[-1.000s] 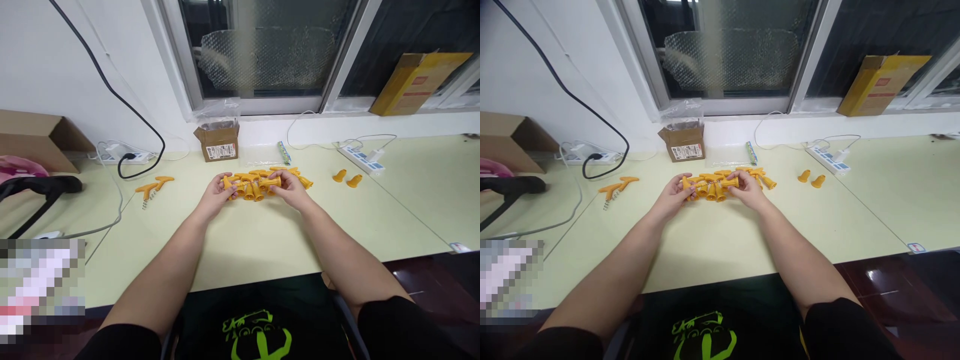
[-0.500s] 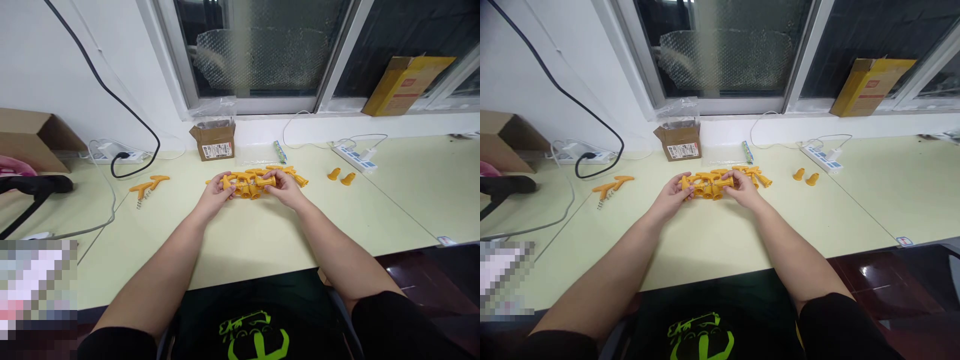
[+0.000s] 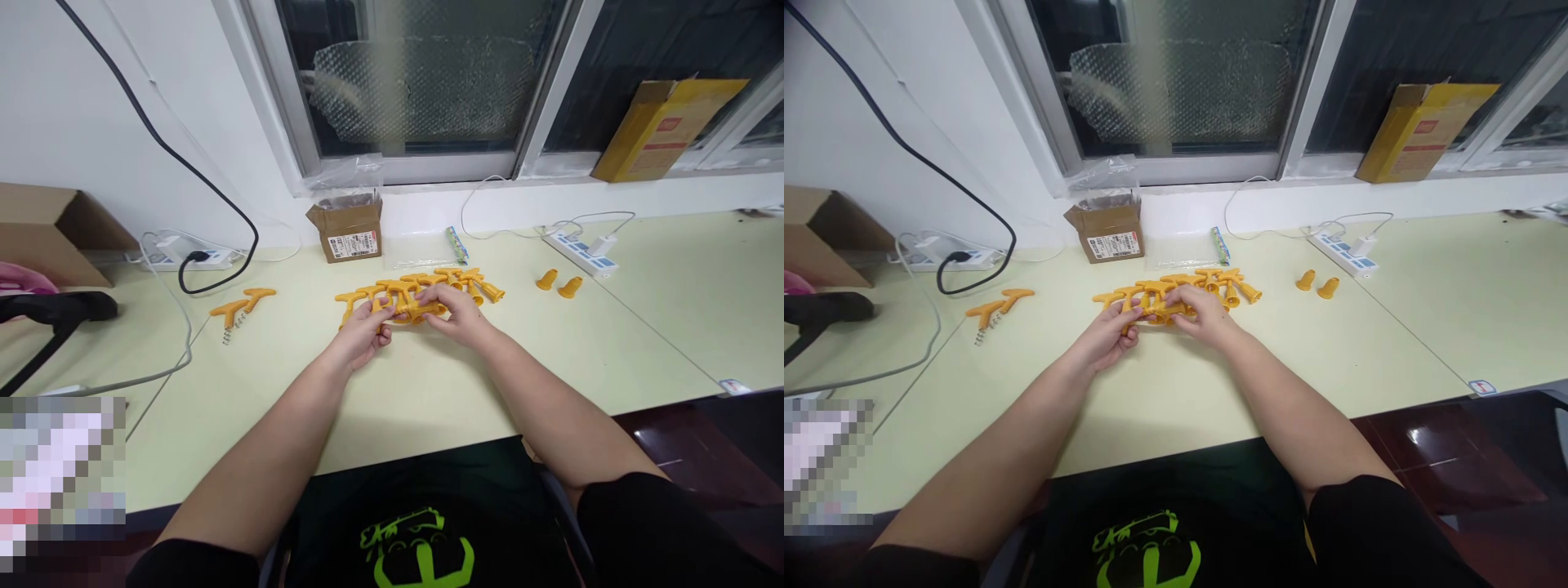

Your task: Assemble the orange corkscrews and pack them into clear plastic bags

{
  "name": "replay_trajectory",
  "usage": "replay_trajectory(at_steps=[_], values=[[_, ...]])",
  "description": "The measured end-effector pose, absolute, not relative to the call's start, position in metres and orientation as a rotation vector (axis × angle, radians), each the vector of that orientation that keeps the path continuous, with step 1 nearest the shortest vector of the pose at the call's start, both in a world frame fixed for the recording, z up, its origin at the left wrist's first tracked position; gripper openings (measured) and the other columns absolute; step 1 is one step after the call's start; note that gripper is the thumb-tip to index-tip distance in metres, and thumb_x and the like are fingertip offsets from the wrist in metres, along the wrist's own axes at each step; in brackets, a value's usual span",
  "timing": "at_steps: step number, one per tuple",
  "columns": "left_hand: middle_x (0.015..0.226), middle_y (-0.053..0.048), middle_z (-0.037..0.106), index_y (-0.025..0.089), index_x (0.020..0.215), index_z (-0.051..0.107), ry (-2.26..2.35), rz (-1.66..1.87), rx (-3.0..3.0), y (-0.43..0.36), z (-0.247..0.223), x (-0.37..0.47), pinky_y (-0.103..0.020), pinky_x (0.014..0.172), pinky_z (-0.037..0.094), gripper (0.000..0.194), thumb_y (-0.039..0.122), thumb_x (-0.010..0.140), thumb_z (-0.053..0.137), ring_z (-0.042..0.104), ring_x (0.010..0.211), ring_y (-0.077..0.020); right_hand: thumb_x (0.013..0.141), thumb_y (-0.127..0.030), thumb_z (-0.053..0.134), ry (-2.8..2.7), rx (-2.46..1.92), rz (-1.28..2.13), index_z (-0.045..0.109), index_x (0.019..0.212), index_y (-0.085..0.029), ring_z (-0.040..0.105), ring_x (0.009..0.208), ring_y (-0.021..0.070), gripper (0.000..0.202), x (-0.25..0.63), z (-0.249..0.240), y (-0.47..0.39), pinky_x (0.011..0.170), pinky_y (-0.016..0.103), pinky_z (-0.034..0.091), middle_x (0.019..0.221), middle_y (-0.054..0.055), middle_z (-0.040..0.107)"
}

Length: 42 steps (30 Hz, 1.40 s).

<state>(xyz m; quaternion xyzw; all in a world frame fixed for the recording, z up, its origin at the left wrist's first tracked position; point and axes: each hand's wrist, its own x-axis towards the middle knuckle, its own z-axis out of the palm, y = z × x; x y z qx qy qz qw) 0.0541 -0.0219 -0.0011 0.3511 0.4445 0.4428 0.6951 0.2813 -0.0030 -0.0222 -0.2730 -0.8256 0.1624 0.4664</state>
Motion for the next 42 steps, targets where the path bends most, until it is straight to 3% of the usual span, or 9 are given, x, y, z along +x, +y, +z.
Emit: replay_trajectory(at_steps=[4,8,12,17,21,27,31,36,42], values=[[0.083,0.0,0.066,0.019,0.104,0.054,0.969,0.954,0.81,-0.024,-0.001,0.054,-0.01,0.038,0.023,0.045,0.026,0.075,0.087,0.034,0.041,0.0033,0.089,-0.016,0.063,-2.049,-0.585,0.333,0.067,0.097,-0.023,0.07,0.108,0.0251,0.012,0.279,-0.021,-0.004,0.095,0.044,0.055,0.11,0.009,0.074],[0.086,0.004,0.061,0.024,0.115,0.047,0.98,1.075,1.058,-0.028,-0.004,0.055,-0.014,0.04,0.036,0.058,0.034,0.075,0.088,0.047,0.042,-0.001,0.085,-0.03,0.076,-1.944,-0.705,0.553,0.069,0.099,-0.023,0.071,0.095,0.025,0.017,0.278,-0.023,-0.007,0.085,0.04,0.057,0.1,0.007,0.074],[0.101,0.0,0.066,0.027,0.114,0.039,0.87,1.138,1.327,-0.03,-0.009,0.055,-0.035,0.068,0.063,0.062,0.038,0.077,0.086,0.071,0.065,-0.0139,0.078,-0.049,0.083,-1.675,-0.867,1.045,0.064,0.091,-0.022,0.066,0.067,0.0185,0.035,0.271,-0.023,-0.012,0.064,0.034,0.058,0.083,0.002,0.07],[0.106,-0.004,0.072,0.026,0.11,0.04,0.746,1.206,1.707,-0.027,-0.021,0.049,-0.044,0.097,0.057,0.046,0.034,0.086,0.079,0.074,0.1,-0.0212,0.084,-0.056,0.074,-1.303,-1.075,1.703,0.057,0.082,-0.021,0.048,0.041,0.0102,0.039,0.259,-0.014,-0.017,0.039,0.022,0.043,0.059,-0.002,0.062],[0.104,-0.005,0.074,0.025,0.108,0.041,0.7,1.223,1.817,-0.022,-0.028,0.046,-0.045,0.1,0.054,0.044,0.03,0.087,0.079,0.073,0.105,-0.0224,0.095,-0.053,0.06,-1.196,-1.177,1.976,0.06,0.089,-0.019,0.045,0.038,0.0104,0.034,0.26,-0.008,-0.019,0.034,0.021,0.036,0.056,-0.001,0.058],[0.096,-0.001,0.072,0.026,0.112,0.039,0.737,1.316,1.638,-0.015,-0.026,0.046,-0.04,0.094,0.058,0.052,0.033,0.084,0.082,0.075,0.1,-0.0206,0.074,-0.037,0.087,-1.573,-0.849,1.339,0.058,0.108,-0.025,0.067,0.087,0.0165,0.046,0.273,-0.013,-0.017,0.075,0.03,0.059,0.109,0.003,0.066],[0.097,-0.003,0.074,0.025,0.113,0.039,0.8,1.301,1.57,-0.015,-0.023,0.044,-0.037,0.092,0.057,0.056,0.035,0.081,0.084,0.074,0.095,-0.0191,0.075,-0.039,0.085,-1.666,-0.891,1.084,0.063,0.1,-0.022,0.066,0.08,0.016,0.037,0.273,-0.022,-0.01,0.074,0.029,0.057,0.093,0.002,0.068],[0.095,-0.003,0.073,0.025,0.111,0.043,0.832,1.223,1.559,-0.02,-0.017,0.044,-0.035,0.1,0.053,0.055,0.032,0.077,0.086,0.074,0.099,-0.0194,0.088,-0.059,0.066,-1.499,-1.034,1.51,0.059,0.08,-0.02,0.056,0.044,0.0128,0.04,0.267,-0.024,-0.006,0.044,0.025,0.049,0.059,-0.002,0.062],[0.095,-0.003,0.073,0.025,0.116,0.045,0.87,1.248,1.424,-0.019,-0.014,0.041,-0.031,0.092,0.055,0.064,0.031,0.071,0.09,0.073,0.093,-0.0179,0.08,-0.053,0.078,-1.507,-0.939,1.467,0.058,0.097,-0.023,0.069,0.062,0.0162,0.04,0.268,-0.025,-0.009,0.062,0.031,0.06,0.075,-0.002,0.068]])
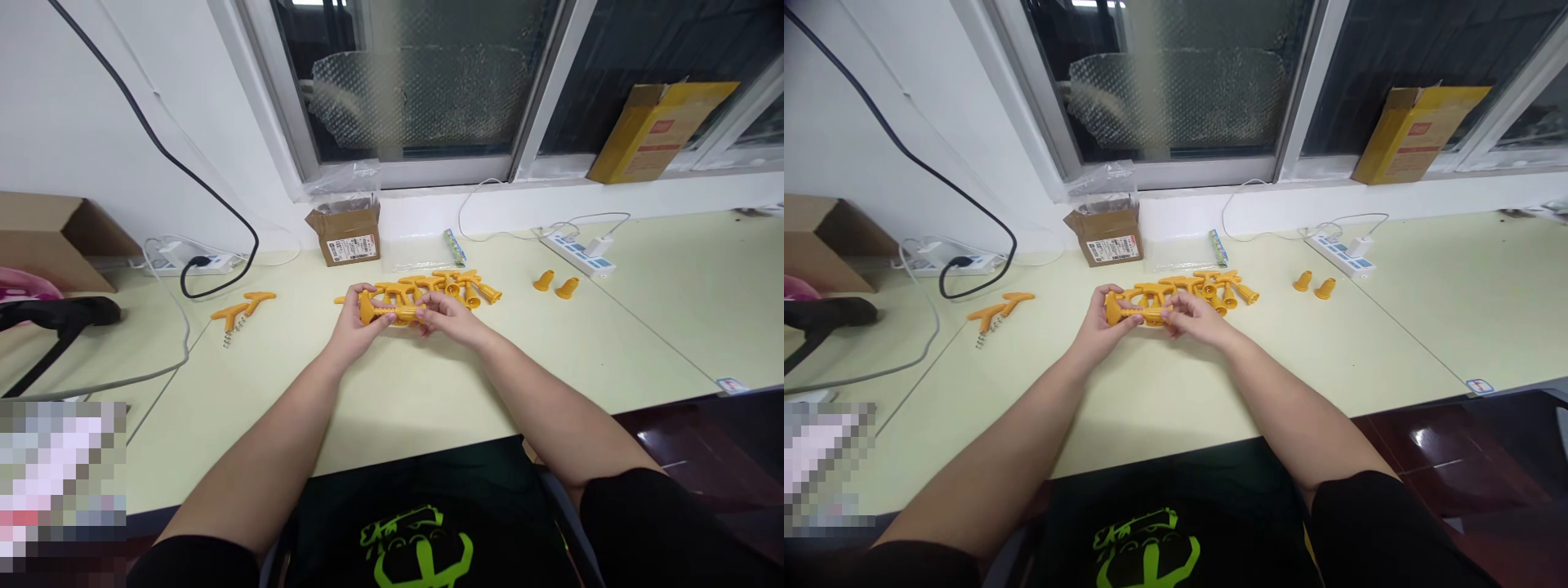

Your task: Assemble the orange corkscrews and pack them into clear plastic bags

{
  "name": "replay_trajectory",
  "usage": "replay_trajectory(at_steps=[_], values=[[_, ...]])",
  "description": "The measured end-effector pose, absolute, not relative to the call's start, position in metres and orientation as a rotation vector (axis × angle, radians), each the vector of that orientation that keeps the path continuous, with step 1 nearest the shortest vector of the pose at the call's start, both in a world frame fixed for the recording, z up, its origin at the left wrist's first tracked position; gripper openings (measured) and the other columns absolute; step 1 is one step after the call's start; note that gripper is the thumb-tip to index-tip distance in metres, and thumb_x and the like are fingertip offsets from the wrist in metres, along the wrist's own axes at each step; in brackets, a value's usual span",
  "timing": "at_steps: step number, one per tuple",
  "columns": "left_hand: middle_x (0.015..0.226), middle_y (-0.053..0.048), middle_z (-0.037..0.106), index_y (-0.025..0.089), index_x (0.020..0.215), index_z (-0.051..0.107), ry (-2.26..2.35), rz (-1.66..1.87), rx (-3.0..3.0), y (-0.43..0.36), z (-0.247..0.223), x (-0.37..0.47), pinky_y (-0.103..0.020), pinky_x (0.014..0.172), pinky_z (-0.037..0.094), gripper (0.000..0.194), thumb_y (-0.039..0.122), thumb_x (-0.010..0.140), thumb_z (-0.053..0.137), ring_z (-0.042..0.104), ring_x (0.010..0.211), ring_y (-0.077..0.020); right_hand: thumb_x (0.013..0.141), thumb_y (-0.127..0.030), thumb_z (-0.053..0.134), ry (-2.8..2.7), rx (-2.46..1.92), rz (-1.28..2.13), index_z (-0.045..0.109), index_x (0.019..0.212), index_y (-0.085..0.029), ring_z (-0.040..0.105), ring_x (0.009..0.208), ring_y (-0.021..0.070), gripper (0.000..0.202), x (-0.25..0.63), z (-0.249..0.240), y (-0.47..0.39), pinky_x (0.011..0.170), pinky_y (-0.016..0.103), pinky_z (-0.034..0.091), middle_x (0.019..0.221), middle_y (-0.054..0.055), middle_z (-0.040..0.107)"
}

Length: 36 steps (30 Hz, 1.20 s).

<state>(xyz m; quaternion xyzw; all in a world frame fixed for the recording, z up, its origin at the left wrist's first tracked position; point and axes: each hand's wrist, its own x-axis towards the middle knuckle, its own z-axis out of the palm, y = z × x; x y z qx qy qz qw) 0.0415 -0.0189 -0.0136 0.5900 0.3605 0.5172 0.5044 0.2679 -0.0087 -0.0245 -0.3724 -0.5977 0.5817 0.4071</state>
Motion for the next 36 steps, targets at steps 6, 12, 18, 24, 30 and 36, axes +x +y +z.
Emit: replay_trajectory(at_steps=[6,12,18,24,30,36], values=[[0.088,0.002,0.066,0.024,0.109,0.047,0.896,1.245,1.237,-0.016,-0.012,0.043,-0.023,0.068,0.053,0.062,0.032,0.068,0.091,0.064,0.069,-0.0106,0.089,-0.036,0.071,-1.788,-0.804,0.921,0.059,0.112,-0.024,0.067,0.085,0.0189,0.029,0.269,-0.033,-0.008,0.075,0.035,0.06,0.102,0.005,0.065],[0.083,0.005,0.061,0.021,0.109,0.051,0.971,1.178,0.938,-0.016,-0.008,0.048,-0.016,0.049,0.04,0.065,0.026,0.062,0.095,0.048,0.051,-0.0018,0.089,-0.024,0.066,-1.917,-0.715,0.547,0.062,0.105,-0.024,0.061,0.111,0.0266,0.017,0.267,-0.033,-0.007,0.084,0.042,0.061,0.112,0.011,0.061],[0.077,0.005,0.064,0.02,0.104,0.052,0.953,1.174,0.79,-0.016,-0.001,0.046,-0.023,0.067,0.056,0.058,0.017,0.063,0.093,0.06,0.058,-0.005,0.09,-0.031,0.071,-1.893,-0.725,0.514,0.066,0.105,-0.024,0.064,0.104,0.026,0.017,0.264,-0.033,-0.009,0.084,0.044,0.062,0.11,0.01,0.06],[0.097,-0.001,0.073,0.021,0.113,0.056,0.797,1.299,0.822,-0.021,-0.006,0.058,-0.032,0.092,0.058,0.059,0.02,0.065,0.091,0.073,0.092,-0.0143,0.088,-0.04,0.076,-1.912,-0.752,0.409,0.065,0.106,-0.025,0.061,0.096,0.0254,0.026,0.25,-0.031,-0.017,0.082,0.044,0.062,0.104,0.009,0.058],[0.101,-0.006,0.075,0.022,0.111,0.055,0.947,1.383,0.892,-0.005,-0.012,0.044,-0.033,0.08,0.059,0.052,0.029,0.07,0.086,0.074,0.095,-0.0202,0.09,-0.035,0.073,-2.124,-0.607,0.423,0.063,0.122,-0.026,0.061,0.111,0.0259,0.034,0.247,-0.026,-0.024,0.097,0.045,0.057,0.117,0.011,0.057],[0.099,-0.009,0.076,0.018,0.112,0.063,1.601,1.513,1.173,0.028,-0.021,-0.024,-0.028,0.07,0.055,0.034,0.02,0.079,0.068,0.073,0.087,-0.0202,0.092,-0.028,0.065,-1.928,-0.826,0.272,0.067,0.109,-0.025,0.062,0.107,0.0264,0.018,0.283,-0.027,-0.002,0.091,0.045,0.057,0.111,0.01,0.06]])
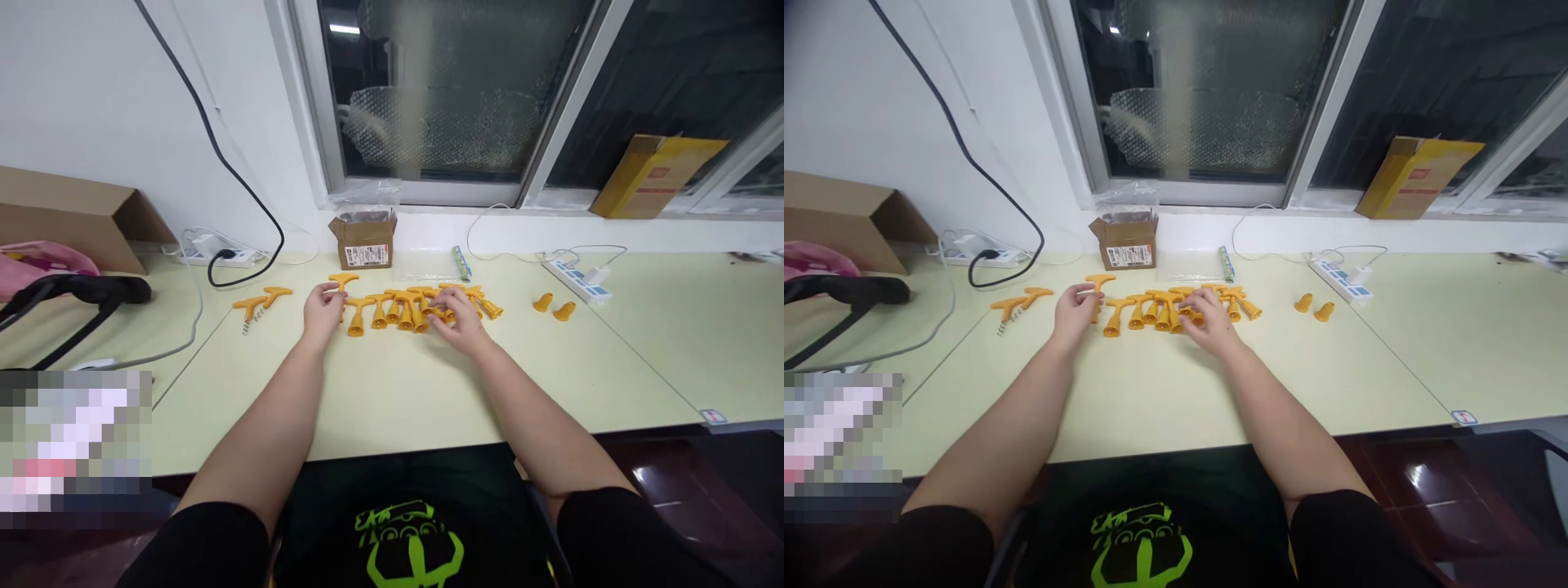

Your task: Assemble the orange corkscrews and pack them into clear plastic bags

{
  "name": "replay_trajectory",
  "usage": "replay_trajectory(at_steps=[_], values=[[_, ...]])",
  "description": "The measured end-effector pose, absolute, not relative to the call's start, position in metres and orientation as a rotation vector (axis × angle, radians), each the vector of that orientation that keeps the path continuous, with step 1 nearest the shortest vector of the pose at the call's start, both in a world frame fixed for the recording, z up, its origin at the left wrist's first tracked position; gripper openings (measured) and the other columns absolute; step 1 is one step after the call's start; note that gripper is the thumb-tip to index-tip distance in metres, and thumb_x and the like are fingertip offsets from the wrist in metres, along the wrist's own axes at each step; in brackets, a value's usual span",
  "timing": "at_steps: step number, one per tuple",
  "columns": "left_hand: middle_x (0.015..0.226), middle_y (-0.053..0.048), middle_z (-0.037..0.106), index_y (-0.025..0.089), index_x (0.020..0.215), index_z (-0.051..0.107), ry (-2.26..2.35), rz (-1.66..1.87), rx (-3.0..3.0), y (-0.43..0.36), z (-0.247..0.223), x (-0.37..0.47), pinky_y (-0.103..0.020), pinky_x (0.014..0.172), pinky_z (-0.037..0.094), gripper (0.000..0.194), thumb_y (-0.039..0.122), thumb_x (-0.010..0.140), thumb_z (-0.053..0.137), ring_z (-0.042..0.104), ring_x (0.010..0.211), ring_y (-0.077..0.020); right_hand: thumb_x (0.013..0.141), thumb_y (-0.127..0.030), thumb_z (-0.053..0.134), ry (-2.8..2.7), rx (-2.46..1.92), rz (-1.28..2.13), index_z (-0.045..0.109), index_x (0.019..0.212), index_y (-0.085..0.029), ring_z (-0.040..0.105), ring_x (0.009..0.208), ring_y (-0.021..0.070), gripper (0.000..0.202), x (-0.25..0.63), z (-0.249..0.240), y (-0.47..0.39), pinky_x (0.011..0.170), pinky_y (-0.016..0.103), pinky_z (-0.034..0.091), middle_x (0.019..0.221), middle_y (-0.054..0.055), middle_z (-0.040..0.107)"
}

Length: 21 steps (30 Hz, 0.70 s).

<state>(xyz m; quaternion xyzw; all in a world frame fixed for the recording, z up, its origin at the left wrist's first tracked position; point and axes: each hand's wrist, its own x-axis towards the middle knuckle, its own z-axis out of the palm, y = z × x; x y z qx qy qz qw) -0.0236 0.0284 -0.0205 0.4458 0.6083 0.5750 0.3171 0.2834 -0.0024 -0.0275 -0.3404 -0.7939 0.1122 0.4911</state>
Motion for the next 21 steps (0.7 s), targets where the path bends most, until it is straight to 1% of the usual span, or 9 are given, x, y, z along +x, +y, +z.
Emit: replay_trajectory(at_steps=[2,3,5,7,11,14,17,19,21], values=[[0.104,-0.009,0.076,0.019,0.116,0.063,1.775,1.463,1.22,0.035,-0.027,-0.041,-0.031,0.069,0.056,0.036,0.021,0.08,0.065,0.072,0.079,-0.0197,0.09,-0.028,0.064,-1.831,-0.922,0.152,0.068,0.102,-0.024,0.062,0.105,0.0266,0.014,0.305,-0.029,0.01,0.094,0.046,0.055,0.105,0.009,0.06],[0.105,-0.009,0.076,0.019,0.117,0.064,1.854,1.406,1.266,0.037,-0.031,-0.046,-0.033,0.072,0.057,0.037,0.022,0.081,0.064,0.072,0.079,-0.0205,0.088,-0.028,0.063,-1.771,-0.997,0.094,0.068,0.099,-0.024,0.062,0.104,0.0268,0.013,0.317,-0.029,0.016,0.095,0.046,0.054,0.104,0.009,0.059],[0.107,-0.01,0.076,0.018,0.115,0.067,1.948,1.327,1.341,0.039,-0.038,-0.053,-0.038,0.085,0.057,0.036,0.019,0.079,0.065,0.072,0.089,-0.0235,0.086,-0.028,0.06,-1.605,-1.189,-0.04,0.068,0.095,-0.021,0.06,0.104,0.0279,0.014,0.342,-0.03,0.025,0.098,0.048,0.052,0.102,0.01,0.057],[0.108,-0.012,0.076,0.016,0.111,0.071,1.97,1.282,1.388,0.041,-0.043,-0.056,-0.041,0.097,0.054,0.036,0.016,0.075,0.068,0.072,0.1,-0.0268,0.083,-0.027,0.058,-1.415,-1.388,-0.177,0.068,0.094,-0.019,0.057,0.11,0.0301,0.017,0.369,-0.033,0.029,0.103,0.051,0.046,0.105,0.011,0.055],[0.105,-0.014,0.077,0.015,0.106,0.075,1.955,1.215,1.46,0.041,-0.048,-0.056,-0.043,0.102,0.052,0.034,0.013,0.073,0.068,0.071,0.105,-0.0295,0.079,-0.027,0.057,-1.162,-1.656,-0.334,0.068,0.098,-0.018,0.051,0.117,0.0341,0.024,0.417,-0.041,0.024,0.106,0.058,0.038,0.114,0.013,0.051],[0.105,-0.014,0.078,0.016,0.101,0.076,1.944,1.179,1.53,0.04,-0.048,-0.055,-0.046,0.104,0.051,0.027,0.014,0.077,0.065,0.07,0.106,-0.0306,0.076,-0.027,0.058,-1.034,-1.758,-0.355,0.068,0.104,-0.02,0.048,0.121,0.036,0.03,0.445,-0.051,0.017,0.107,0.06,0.035,0.123,0.016,0.051],[0.111,-0.015,0.077,0.016,0.098,0.077,1.925,1.144,1.62,0.039,-0.049,-0.054,-0.046,0.108,0.048,0.023,0.019,0.079,0.065,0.069,0.112,-0.0319,0.074,-0.028,0.063,-0.994,-1.819,-0.341,0.065,0.109,-0.022,0.043,0.128,0.0366,0.036,0.467,-0.061,0.013,0.112,0.062,0.028,0.134,0.018,0.049],[0.117,-0.016,0.075,0.015,0.099,0.078,1.908,1.121,1.678,0.039,-0.05,-0.052,-0.046,0.111,0.046,0.023,0.022,0.08,0.066,0.067,0.117,-0.0329,0.072,-0.028,0.067,-0.996,-1.871,-0.284,0.063,0.112,-0.022,0.04,0.132,0.0367,0.041,0.48,-0.068,0.012,0.115,0.062,0.024,0.14,0.019,0.046],[0.122,-0.016,0.073,0.015,0.102,0.078,1.885,1.097,1.731,0.039,-0.051,-0.051,-0.045,0.115,0.043,0.027,0.025,0.08,0.066,0.064,0.123,-0.0333,0.07,-0.027,0.069,-0.994,-1.928,-0.166,0.063,0.112,-0.021,0.04,0.132,0.0368,0.043,0.492,-0.074,0.013,0.116,0.06,0.024,0.142,0.021,0.045]])
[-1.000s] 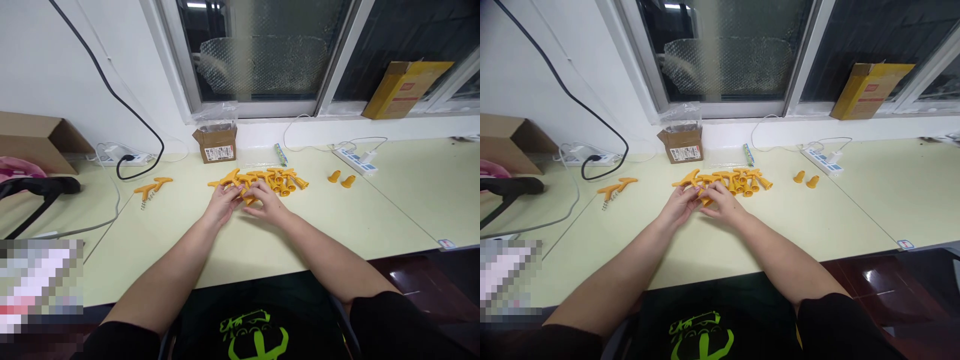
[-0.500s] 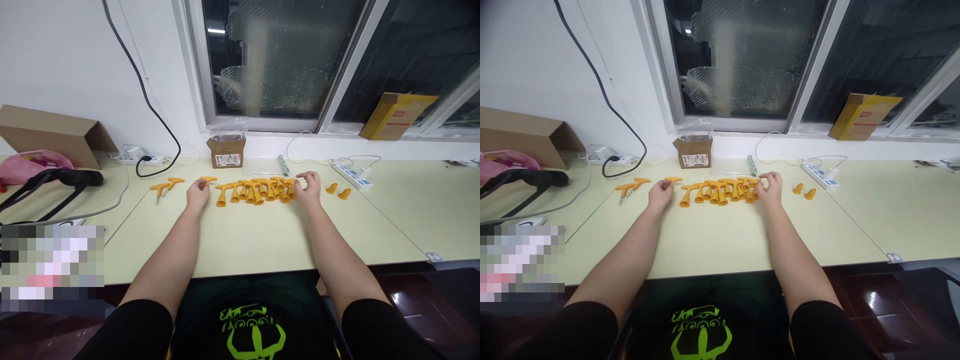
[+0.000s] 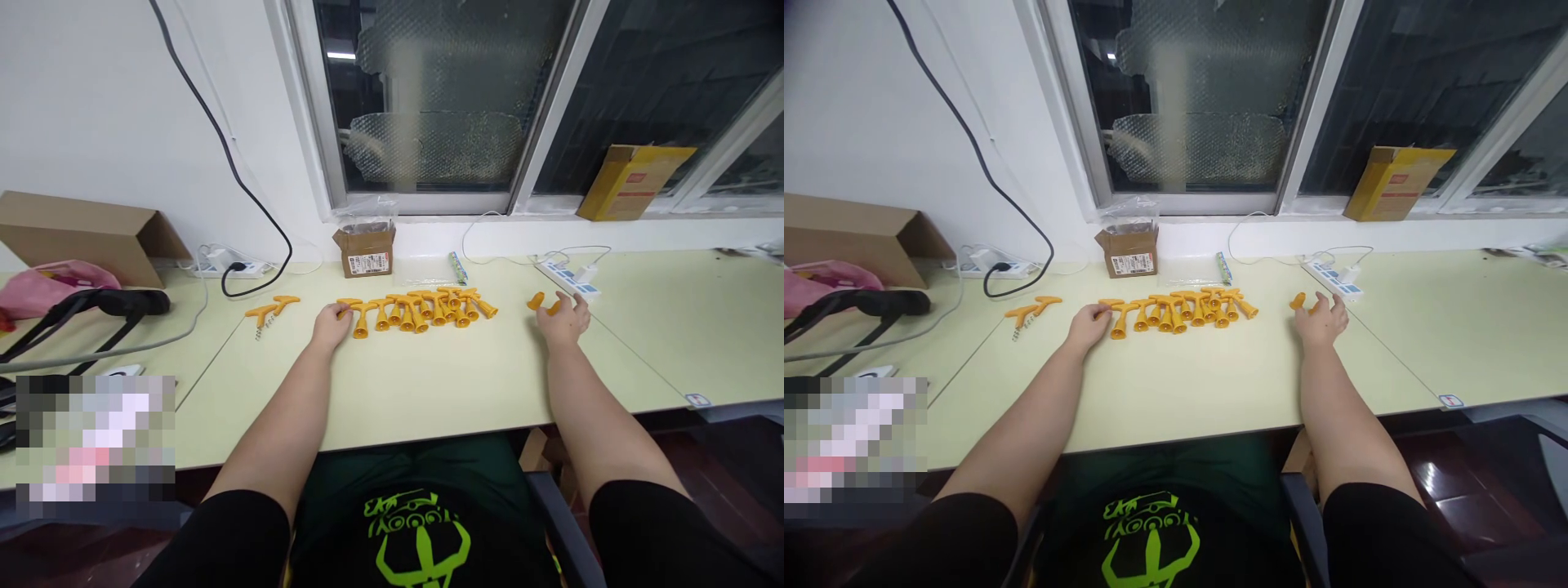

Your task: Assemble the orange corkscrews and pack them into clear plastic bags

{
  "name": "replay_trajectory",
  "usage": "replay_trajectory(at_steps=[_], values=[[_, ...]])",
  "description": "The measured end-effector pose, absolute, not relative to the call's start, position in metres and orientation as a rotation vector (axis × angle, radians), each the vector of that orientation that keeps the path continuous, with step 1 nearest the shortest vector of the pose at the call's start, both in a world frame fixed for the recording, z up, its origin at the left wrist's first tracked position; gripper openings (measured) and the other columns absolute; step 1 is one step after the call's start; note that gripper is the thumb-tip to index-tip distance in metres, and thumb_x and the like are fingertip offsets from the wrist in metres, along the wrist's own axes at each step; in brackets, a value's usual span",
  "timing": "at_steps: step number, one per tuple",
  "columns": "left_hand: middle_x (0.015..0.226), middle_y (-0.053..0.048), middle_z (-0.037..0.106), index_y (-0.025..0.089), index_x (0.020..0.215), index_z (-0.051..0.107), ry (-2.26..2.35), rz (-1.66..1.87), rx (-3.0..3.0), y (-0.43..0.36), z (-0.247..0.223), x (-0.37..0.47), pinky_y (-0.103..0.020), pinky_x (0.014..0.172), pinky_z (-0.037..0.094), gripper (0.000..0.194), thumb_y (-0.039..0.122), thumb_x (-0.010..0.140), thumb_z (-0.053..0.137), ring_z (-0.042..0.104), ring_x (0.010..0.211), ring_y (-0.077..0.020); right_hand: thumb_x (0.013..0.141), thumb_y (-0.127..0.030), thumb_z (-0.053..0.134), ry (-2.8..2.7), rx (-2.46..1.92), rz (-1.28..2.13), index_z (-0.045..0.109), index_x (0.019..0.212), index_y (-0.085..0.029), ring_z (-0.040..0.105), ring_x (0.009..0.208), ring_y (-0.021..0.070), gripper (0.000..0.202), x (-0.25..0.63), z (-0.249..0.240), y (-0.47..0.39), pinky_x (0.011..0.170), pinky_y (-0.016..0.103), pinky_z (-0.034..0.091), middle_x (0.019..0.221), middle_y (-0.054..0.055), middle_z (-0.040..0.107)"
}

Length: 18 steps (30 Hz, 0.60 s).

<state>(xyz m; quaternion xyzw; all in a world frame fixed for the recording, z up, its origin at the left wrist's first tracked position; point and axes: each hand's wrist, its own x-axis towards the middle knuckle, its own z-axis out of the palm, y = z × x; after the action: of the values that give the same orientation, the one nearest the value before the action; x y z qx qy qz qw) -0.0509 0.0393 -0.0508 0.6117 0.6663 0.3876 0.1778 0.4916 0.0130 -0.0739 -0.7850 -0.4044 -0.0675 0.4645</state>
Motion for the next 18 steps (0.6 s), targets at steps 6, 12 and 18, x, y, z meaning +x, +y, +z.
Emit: replay_trajectory(at_steps=[6,12,18], values=[[0.143,-0.013,0.061,0.017,0.118,0.075,1.724,0.887,1.986,0.038,-0.053,-0.053,-0.039,0.122,0.035,0.052,0.038,0.07,0.076,0.054,0.137,-0.0312,0.072,-0.03,0.07,-1.007,-1.996,0.043,0.061,0.123,-0.023,0.053,0.12,0.0316,0.052,0.506,-0.088,0.022,0.111,0.053,0.04,0.134,0.016,0.049],[0.14,-0.013,0.063,0.019,0.126,0.07,1.723,0.795,2.025,0.041,-0.055,-0.057,-0.04,0.12,0.037,0.06,0.047,0.074,0.072,0.055,0.134,-0.0307,0.076,-0.03,0.069,-1.012,-2.101,0.036,0.052,0.137,-0.028,0.054,0.12,0.0303,0.063,0.513,-0.093,0.035,0.11,0.05,0.042,0.135,0.013,0.048],[0.127,-0.013,0.069,0.02,0.125,0.069,1.818,0.922,1.924,0.045,-0.047,-0.055,-0.043,0.111,0.046,0.051,0.04,0.078,0.069,0.063,0.121,-0.0313,0.08,-0.02,0.059,-0.973,-2.107,0.073,0.053,0.128,-0.026,0.057,0.104,0.0252,0.048,0.525,-0.093,0.04,0.101,0.045,0.047,0.111,0.008,0.057]])
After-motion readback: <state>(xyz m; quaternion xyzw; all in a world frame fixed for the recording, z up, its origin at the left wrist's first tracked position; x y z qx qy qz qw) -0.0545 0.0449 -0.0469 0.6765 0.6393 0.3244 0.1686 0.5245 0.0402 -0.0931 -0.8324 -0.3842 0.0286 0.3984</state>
